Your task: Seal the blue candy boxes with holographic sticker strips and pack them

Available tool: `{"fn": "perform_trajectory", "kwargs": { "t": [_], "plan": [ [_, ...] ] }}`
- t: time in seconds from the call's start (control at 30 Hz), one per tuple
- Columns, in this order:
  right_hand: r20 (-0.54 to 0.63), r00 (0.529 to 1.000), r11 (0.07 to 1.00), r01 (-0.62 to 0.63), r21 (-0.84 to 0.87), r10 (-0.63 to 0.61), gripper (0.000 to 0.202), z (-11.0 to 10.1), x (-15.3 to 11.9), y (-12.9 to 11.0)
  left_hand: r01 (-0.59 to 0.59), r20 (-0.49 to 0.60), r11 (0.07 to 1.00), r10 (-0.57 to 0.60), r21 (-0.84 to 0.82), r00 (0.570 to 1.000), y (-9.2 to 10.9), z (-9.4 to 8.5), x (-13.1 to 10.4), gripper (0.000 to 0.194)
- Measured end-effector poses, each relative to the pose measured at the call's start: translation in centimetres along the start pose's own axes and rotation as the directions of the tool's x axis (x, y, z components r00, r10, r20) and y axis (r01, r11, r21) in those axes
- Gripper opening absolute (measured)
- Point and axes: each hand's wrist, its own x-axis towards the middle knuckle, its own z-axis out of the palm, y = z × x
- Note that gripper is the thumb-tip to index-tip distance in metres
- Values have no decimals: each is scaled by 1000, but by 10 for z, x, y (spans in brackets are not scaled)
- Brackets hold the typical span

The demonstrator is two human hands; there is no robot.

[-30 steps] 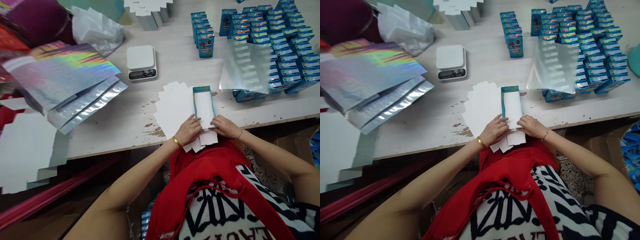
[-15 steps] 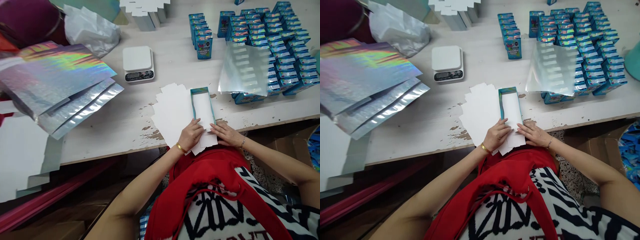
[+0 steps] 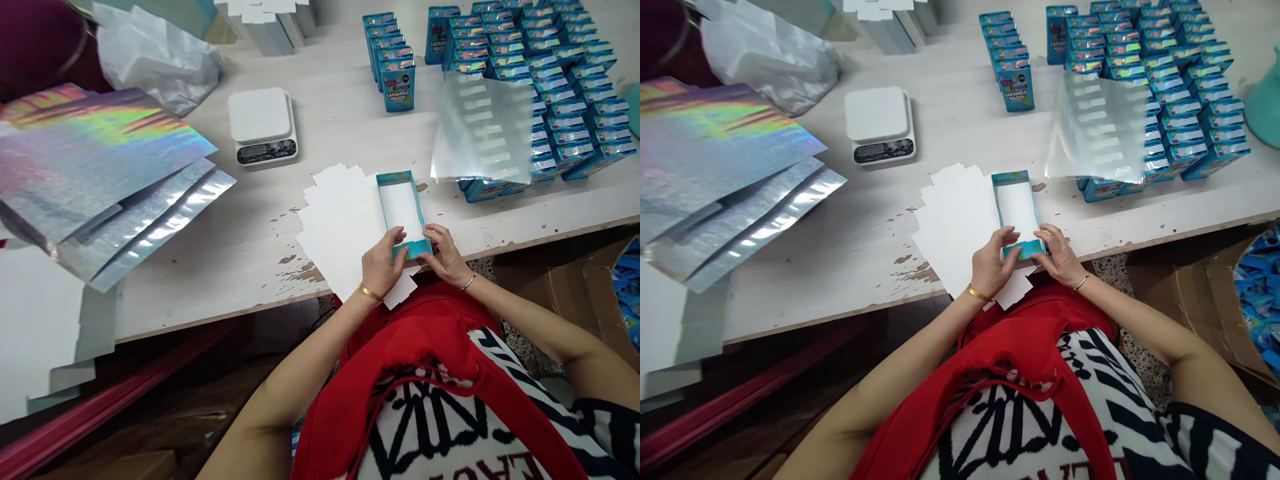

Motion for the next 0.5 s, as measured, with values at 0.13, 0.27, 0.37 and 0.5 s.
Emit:
{"fn": "perform_trajectory", "kwargs": {
  "t": [0.13,0.27,0.37,0.5],
  "plan": [
    [146,983,990,120,-74,-108,48,-1,-15,5,-24,-124,1000,22,-10,992,-2,12,-3,41],
    [162,977,980,158,-118,-138,46,6,-18,12,39,-270,998,-53,-58,961,-9,34,-7,71],
    [176,980,978,125,-167,-95,37,10,-12,13,58,-232,997,-67,-44,970,-11,40,-7,74],
    [186,979,957,131,-259,-83,28,9,-5,7,-58,-147,992,74,110,986,-3,17,-6,55]
  ]
}}
